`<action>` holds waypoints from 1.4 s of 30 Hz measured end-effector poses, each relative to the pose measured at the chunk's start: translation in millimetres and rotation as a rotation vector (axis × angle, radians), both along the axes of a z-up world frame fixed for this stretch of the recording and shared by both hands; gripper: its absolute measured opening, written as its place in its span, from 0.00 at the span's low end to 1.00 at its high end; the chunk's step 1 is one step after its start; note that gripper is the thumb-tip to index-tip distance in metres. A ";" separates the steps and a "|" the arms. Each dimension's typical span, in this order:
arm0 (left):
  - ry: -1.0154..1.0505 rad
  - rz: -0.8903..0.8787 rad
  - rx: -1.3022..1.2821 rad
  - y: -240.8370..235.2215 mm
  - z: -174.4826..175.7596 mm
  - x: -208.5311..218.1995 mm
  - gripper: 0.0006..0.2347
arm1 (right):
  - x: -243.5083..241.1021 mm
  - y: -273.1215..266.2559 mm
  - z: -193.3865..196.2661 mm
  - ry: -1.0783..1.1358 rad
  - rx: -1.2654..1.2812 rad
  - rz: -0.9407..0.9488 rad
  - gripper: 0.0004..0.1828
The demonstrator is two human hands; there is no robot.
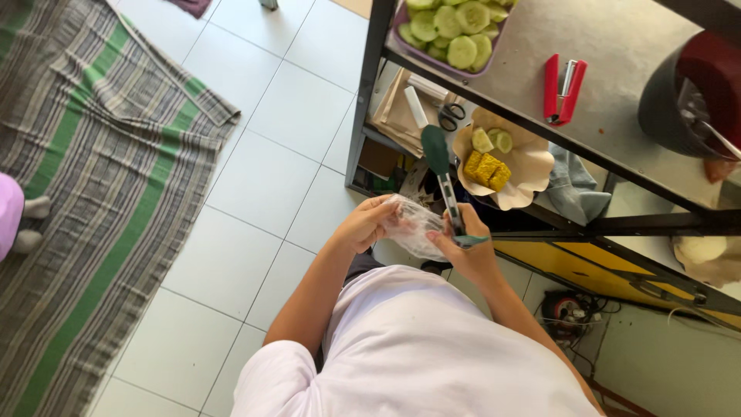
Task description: The person assembles a small snack by placing cucumber slices and yellow corn pieces onto a paper plate using tongs. They then add green leafy vegetables from a plastic bag onto the plate. The person works at a metal food cart in a tiled room.
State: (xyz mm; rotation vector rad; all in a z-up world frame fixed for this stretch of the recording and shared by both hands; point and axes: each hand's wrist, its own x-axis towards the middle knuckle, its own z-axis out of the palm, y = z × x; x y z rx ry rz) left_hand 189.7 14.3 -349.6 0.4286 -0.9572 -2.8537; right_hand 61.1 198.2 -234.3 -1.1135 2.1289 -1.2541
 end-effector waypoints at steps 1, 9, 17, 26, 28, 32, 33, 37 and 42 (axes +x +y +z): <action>0.009 -0.023 0.107 -0.8 2.3 -0.3 0.09 | 3.6 -0.5 -2.0 -0.003 0.006 -0.033 0.18; -0.163 -0.002 -0.692 -0.2 19.8 6.6 0.21 | -4.9 3.4 -38.3 -0.431 -0.157 -0.040 0.03; -0.283 0.035 -0.788 2.6 -4.5 -1.4 0.11 | -4.6 3.0 -32.3 -0.974 -0.215 0.015 0.09; 0.089 -0.082 0.170 -20.2 25.1 7.7 0.19 | -0.9 -0.1 -45.9 -0.122 -0.130 -0.006 0.12; 0.120 -0.057 0.314 -19.9 31.6 8.7 0.21 | -4.3 -0.7 -55.4 -0.311 -0.048 -0.072 0.10; -0.010 -0.021 -0.262 -15.1 41.5 6.0 0.27 | -12.7 3.4 -59.6 -0.726 -0.258 -0.070 0.08; -0.107 -0.019 -0.419 -11.8 43.3 3.7 0.27 | -15.0 6.0 -56.6 -0.832 -0.290 -0.060 0.09; -0.268 -0.009 -0.710 2.6 46.2 -6.0 0.22 | -18.2 9.8 -40.4 -1.151 -0.281 -0.152 0.12; -0.319 0.058 -0.511 8.5 42.4 -16.2 0.20 | -8.7 7.5 -29.6 -0.814 -0.275 0.025 0.14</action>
